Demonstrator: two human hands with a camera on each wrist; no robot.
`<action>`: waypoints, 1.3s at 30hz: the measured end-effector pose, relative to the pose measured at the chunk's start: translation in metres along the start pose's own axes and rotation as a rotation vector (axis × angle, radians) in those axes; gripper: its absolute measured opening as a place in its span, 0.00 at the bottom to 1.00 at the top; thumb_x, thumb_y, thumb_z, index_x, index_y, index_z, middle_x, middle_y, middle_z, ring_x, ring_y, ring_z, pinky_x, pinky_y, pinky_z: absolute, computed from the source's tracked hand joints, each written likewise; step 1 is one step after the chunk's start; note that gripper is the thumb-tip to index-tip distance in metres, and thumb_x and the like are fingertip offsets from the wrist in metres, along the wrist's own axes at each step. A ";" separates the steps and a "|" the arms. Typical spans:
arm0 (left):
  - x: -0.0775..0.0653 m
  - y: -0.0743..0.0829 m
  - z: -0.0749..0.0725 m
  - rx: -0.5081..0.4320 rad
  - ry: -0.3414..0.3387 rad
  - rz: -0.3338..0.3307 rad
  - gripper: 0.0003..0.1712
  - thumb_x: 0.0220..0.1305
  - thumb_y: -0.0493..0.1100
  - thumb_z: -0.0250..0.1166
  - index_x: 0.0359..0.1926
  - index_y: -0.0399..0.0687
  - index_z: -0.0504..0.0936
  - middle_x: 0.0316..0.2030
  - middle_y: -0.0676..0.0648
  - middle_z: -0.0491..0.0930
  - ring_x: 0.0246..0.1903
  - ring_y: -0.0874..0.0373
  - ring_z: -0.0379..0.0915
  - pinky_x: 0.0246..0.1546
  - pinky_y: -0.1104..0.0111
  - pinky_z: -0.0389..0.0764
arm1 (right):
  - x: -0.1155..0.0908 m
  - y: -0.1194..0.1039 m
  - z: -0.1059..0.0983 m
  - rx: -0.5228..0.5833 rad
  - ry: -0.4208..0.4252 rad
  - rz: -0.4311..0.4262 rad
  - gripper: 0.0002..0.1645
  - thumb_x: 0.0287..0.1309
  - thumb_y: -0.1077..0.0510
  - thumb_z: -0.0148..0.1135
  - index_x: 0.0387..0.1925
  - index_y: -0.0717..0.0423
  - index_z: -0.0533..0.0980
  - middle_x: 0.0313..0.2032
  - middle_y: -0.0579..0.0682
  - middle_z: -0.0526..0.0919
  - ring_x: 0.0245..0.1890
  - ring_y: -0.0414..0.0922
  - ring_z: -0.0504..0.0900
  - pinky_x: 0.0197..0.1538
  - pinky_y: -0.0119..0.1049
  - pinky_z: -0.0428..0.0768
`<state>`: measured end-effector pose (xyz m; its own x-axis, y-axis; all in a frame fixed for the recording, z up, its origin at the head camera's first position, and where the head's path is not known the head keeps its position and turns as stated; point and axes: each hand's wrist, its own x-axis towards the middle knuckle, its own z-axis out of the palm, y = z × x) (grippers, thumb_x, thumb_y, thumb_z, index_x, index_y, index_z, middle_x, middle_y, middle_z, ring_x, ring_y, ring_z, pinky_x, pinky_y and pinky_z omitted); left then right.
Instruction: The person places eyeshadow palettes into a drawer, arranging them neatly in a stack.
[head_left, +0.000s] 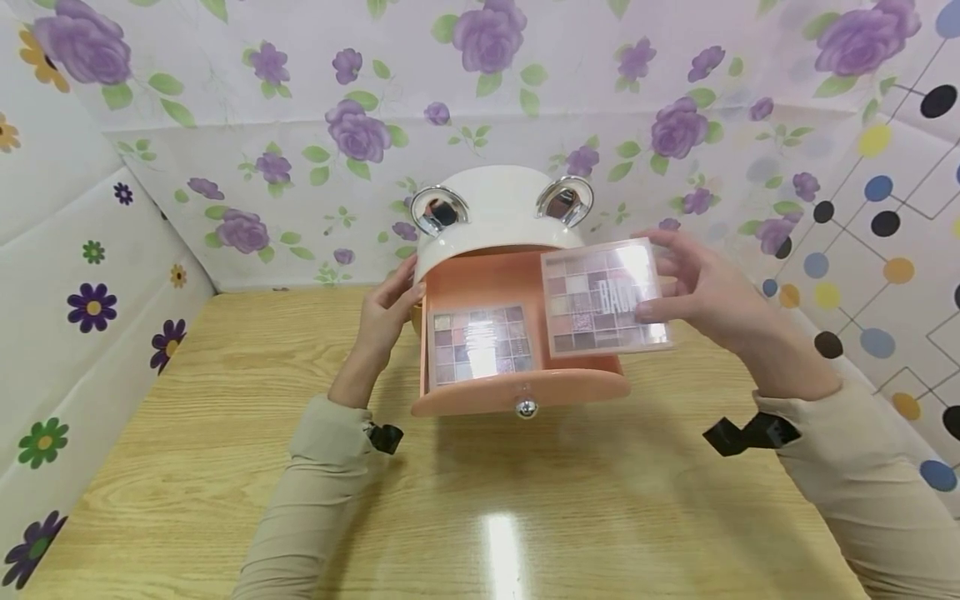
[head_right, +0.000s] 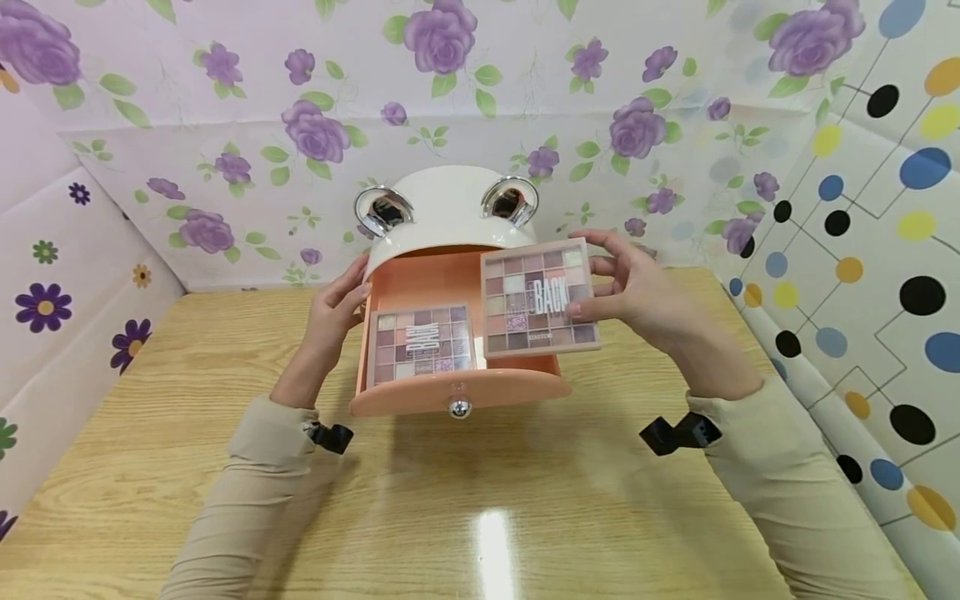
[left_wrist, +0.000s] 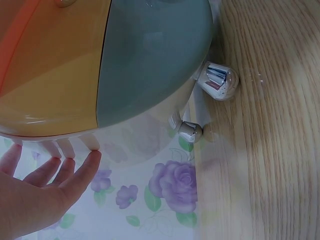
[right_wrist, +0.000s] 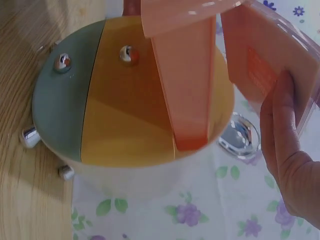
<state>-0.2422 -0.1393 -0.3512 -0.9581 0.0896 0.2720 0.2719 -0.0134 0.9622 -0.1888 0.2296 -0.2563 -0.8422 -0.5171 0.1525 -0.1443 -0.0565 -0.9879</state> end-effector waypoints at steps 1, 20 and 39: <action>0.000 0.000 0.000 -0.001 0.000 -0.001 0.31 0.61 0.43 0.56 0.66 0.48 0.63 0.62 0.44 0.65 0.55 0.54 0.66 0.46 0.65 0.75 | 0.002 -0.001 0.003 -0.029 0.013 0.025 0.43 0.47 0.79 0.58 0.63 0.56 0.54 0.46 0.56 0.77 0.38 0.50 0.82 0.38 0.40 0.81; -0.001 -0.001 0.001 -0.004 0.012 0.007 0.31 0.61 0.43 0.57 0.65 0.47 0.63 0.61 0.44 0.66 0.55 0.53 0.66 0.45 0.69 0.76 | 0.036 0.017 0.052 -0.106 0.074 0.164 0.48 0.44 0.73 0.64 0.65 0.53 0.53 0.52 0.62 0.69 0.41 0.52 0.80 0.42 0.42 0.79; 0.000 -0.001 0.001 -0.021 0.004 0.018 0.30 0.62 0.42 0.56 0.65 0.46 0.63 0.61 0.43 0.66 0.54 0.55 0.67 0.45 0.70 0.75 | 0.054 0.020 0.083 -0.392 0.065 0.232 0.55 0.34 0.59 0.76 0.65 0.51 0.56 0.44 0.55 0.75 0.37 0.47 0.80 0.47 0.38 0.74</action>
<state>-0.2422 -0.1386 -0.3528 -0.9535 0.0855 0.2891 0.2870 -0.0359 0.9572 -0.1944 0.1299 -0.2696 -0.9044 -0.4229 -0.0573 -0.1235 0.3879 -0.9134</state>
